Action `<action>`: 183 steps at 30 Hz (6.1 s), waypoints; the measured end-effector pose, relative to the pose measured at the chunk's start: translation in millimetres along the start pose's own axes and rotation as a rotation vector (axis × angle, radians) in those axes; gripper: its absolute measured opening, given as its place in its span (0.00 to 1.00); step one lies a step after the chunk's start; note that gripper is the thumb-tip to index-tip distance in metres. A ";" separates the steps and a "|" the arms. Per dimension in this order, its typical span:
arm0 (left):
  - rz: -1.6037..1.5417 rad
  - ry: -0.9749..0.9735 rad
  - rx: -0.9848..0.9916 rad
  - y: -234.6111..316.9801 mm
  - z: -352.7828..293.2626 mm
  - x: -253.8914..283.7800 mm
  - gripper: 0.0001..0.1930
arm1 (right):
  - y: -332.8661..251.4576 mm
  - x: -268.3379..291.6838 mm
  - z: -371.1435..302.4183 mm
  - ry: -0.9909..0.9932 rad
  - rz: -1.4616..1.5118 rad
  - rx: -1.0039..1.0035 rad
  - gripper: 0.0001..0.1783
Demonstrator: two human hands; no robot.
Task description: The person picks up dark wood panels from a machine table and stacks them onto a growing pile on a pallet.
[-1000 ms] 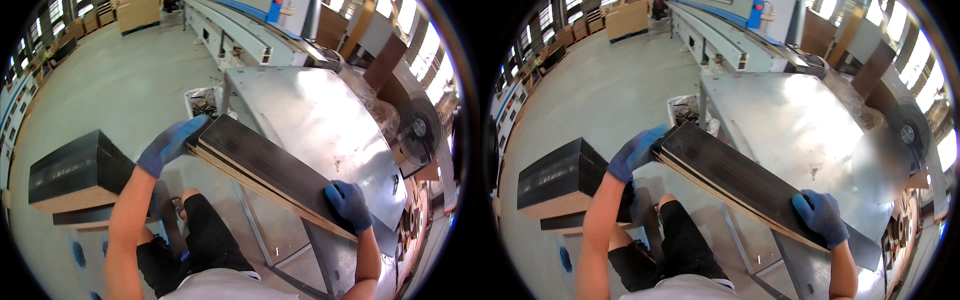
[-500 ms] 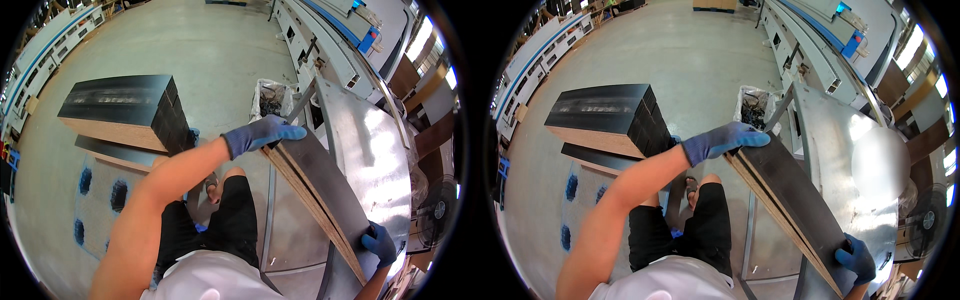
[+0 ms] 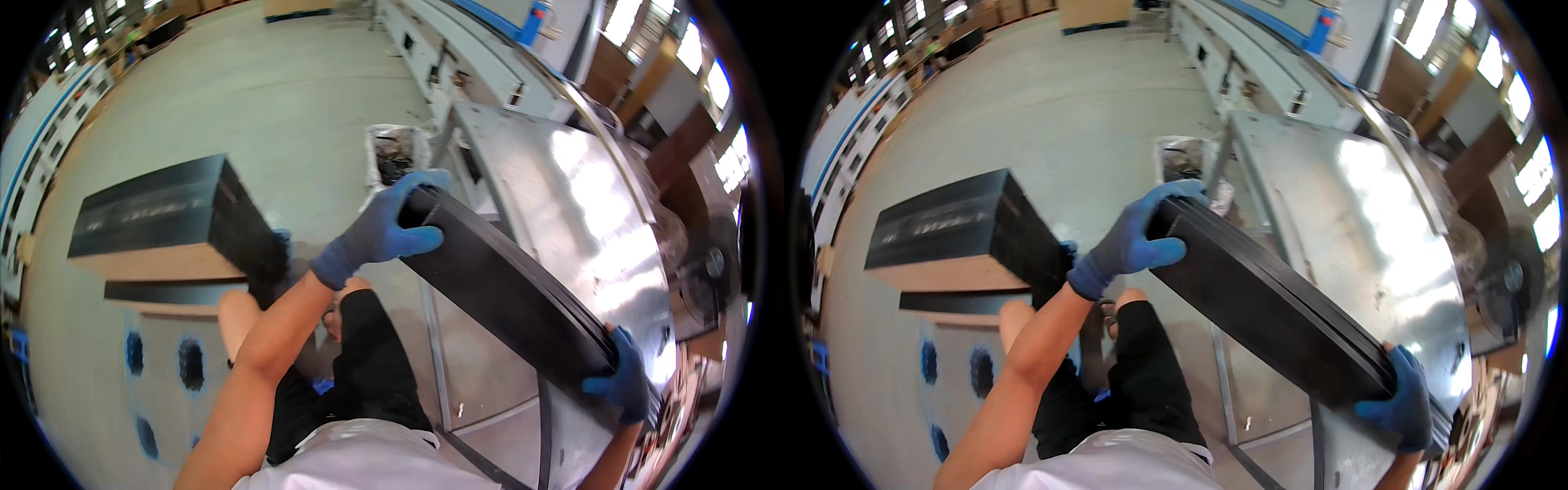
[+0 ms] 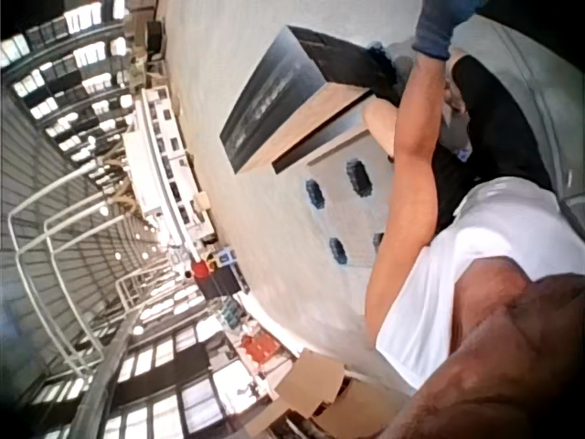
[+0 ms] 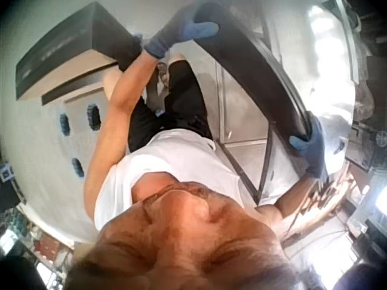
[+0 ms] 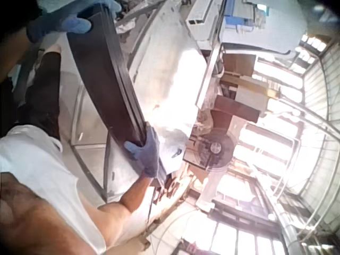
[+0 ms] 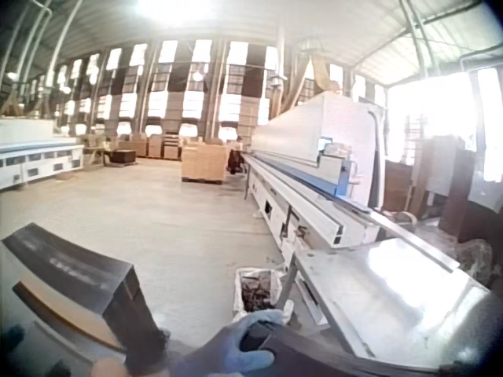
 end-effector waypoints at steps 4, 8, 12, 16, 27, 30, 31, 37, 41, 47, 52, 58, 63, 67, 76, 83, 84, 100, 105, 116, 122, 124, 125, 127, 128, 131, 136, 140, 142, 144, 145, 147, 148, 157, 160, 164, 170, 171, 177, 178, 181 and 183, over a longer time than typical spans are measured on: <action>0.033 -0.131 0.000 -7.9 8.8 -10.5 0.48 | 4.2 -11.3 -21.2 0.273 -0.302 0.140 0.49; -0.123 -0.140 0.077 -33.9 3.0 -38.9 0.55 | 0.3 -21.3 -34.6 0.340 -0.347 0.059 0.50; -0.159 -0.096 0.101 -32.0 4.8 -47.7 0.57 | -2.9 -22.4 -36.6 0.318 -0.327 -0.009 0.51; -0.141 -0.139 0.098 -26.0 4.5 -54.2 0.56 | -7.6 -20.5 -36.3 0.293 -0.381 -0.009 0.50; -0.205 -0.228 0.195 -8.8 2.3 -69.4 0.51 | -3.3 -13.5 -36.9 0.172 -0.321 -0.068 0.50; -0.166 -0.226 0.196 -11.0 1.5 -69.3 0.51 | -3.9 -14.8 -34.5 0.199 -0.361 -0.026 0.51; -0.159 -0.222 0.187 -9.4 1.6 -69.7 0.51 | -5.0 -16.0 -34.7 0.208 -0.371 -0.029 0.51; -0.153 -0.201 0.151 -16.5 -1.4 -73.4 0.51 | -5.1 -16.7 -35.1 0.195 -0.423 -0.051 0.53; -0.182 -0.240 0.167 -11.3 1.4 -70.4 0.50 | -0.5 -12.6 -36.2 0.165 -0.410 -0.051 0.53; -0.077 -0.244 0.066 -15.2 1.9 -69.8 0.48 | 12.1 -0.8 -49.1 0.143 -0.407 -0.201 0.55; -0.044 -0.235 0.066 -12.3 2.7 -71.5 0.49 | 28.5 -0.2 -55.2 0.158 -0.331 -0.172 0.51; -0.019 -0.255 0.065 -19.8 3.9 -71.0 0.48 | 42.5 -4.5 -54.2 0.256 -0.273 -0.031 0.45; -0.016 -0.218 0.064 -15.8 4.7 -69.3 0.48 | 40.6 -6.5 -51.4 0.323 -0.310 0.064 0.44; -0.010 -0.183 0.091 -11.1 3.0 -68.8 0.47 | 38.2 -5.4 -50.5 0.243 -0.139 -0.114 0.43; -0.393 0.024 0.107 -30.8 -50.8 -35.0 0.37 | 6.6 -15.0 -40.4 0.242 -0.188 0.055 0.42; -1.044 -0.014 0.498 -11.2 -130.8 -144.6 0.33 | -23.1 -22.7 -32.2 0.191 -0.218 0.056 0.39; -1.090 -0.051 0.506 2.9 -127.0 -158.0 0.33 | -27.6 -22.5 -29.5 0.159 -0.180 0.019 0.37; -1.124 0.020 0.537 23.7 -160.3 -149.3 0.28 | -103.9 -54.1 6.1 0.034 -0.210 0.206 0.37; -0.936 0.117 0.618 30.2 -163.5 -106.7 0.25 | -136.0 -81.5 9.1 0.043 -0.177 0.345 0.41; -0.915 0.586 0.238 35.4 -197.4 3.8 0.39 | -282.1 -136.8 63.4 0.074 -0.076 0.706 0.39; -0.964 0.764 0.076 20.7 -214.0 8.8 0.39 | -378.1 -187.1 75.2 -0.038 -0.012 0.998 0.38; -1.053 0.857 0.021 13.5 -234.0 23.3 0.36 | -401.4 -209.9 74.8 -0.089 0.041 1.118 0.35; -1.161 0.930 -0.029 10.1 -248.9 31.9 0.35 | -415.4 -220.1 71.7 -0.150 0.046 1.132 0.34; -1.197 0.878 -0.354 17.8 -265.6 46.3 0.35 | -435.5 -237.2 67.3 -0.240 0.033 1.172 0.33; -1.180 0.884 -0.363 26.6 -271.9 54.9 0.35 | -445.0 -246.7 65.2 -0.265 -0.015 1.199 0.32; -0.784 1.186 -0.287 36.8 -308.1 77.3 0.29 | -477.9 -283.2 61.1 -0.298 -0.020 1.285 0.33; -0.611 1.561 -0.153 36.0 -343.6 93.4 0.23 | -502.7 -344.2 71.7 -0.534 0.027 1.205 0.36; -0.595 1.614 -0.086 37.2 -347.4 104.1 0.18 | -498.6 -394.7 100.4 -0.797 0.017 1.021 0.36; -0.736 1.567 -0.127 31.1 -350.1 100.6 0.17 | -484.7 -422.0 113.5 -0.859 -0.001 0.953 0.36; -0.609 1.774 0.211 23.8 -357.0 95.9 0.17 | -469.1 -445.5 121.8 -0.895 0.042 0.915 0.36; -0.715 1.831 0.240 23.3 -358.8 93.9 0.15 | -461.2 -451.5 126.4 -0.916 0.057 0.915 0.37; -0.860 1.841 0.246 8.7 -368.2 90.4 0.14 | -445.1 -465.9 137.3 -1.004 0.101 0.885 0.39; -1.018 1.835 0.240 -0.3 -372.9 88.4 0.14 | -435.6 -469.9 142.3 -1.076 0.136 0.852 0.40; -1.069 1.910 0.435 -27.7 -381.6 94.2 0.14 | -283.8 -387.8 171.2 -1.294 -0.094 0.541 0.33; -0.960 1.955 0.517 -43.5 -390.5 91.2 0.14 | -184.5 -371.6 183.3 -1.362 0.279 0.318 0.29; -0.846 1.945 0.669 -76.3 -415.0 86.9 0.15 | -164.4 -350.8 183.9 -1.312 0.476 -0.108 0.23; -0.446 1.991 0.944 -98.4 -421.9 110.0 0.18 | -153.2 -396.6 200.7 -1.046 0.755 -0.211 0.08; -0.388 1.920 1.098 -97.7 -424.2 117.3 0.18 | -155.0 -404.8 204.6 -1.042 0.808 -0.237 0.06; -0.098 1.513 1.617 -97.4 -423.8 174.6 0.30 | -136.1 -487.9 255.6 -1.089 0.968 -0.266 0.09; -0.087 1.511 1.631 -101.6 -428.0 183.5 0.30 | -135.0 -500.1 259.3 -1.064 1.038 -0.283 0.12; -0.222 1.475 1.616 -109.9 -436.5 199.3 0.31 | -182.1 -504.0 259.5 -0.948 1.180 -0.471 0.16; -0.302 1.417 1.641 -108.0 -437.6 211.9 0.31 | -189.7 -500.5 265.6 -0.896 1.172 -0.399 0.25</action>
Point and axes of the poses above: each hand's wrist, its own z-axis towards the middle knuckle, its own x-axis out of the back of the hand, y = z × x, the point moved 1 cm from there along z, towards the middle knuckle, and after that the axes turned 7 degrees about z, right-handed, at the moved point
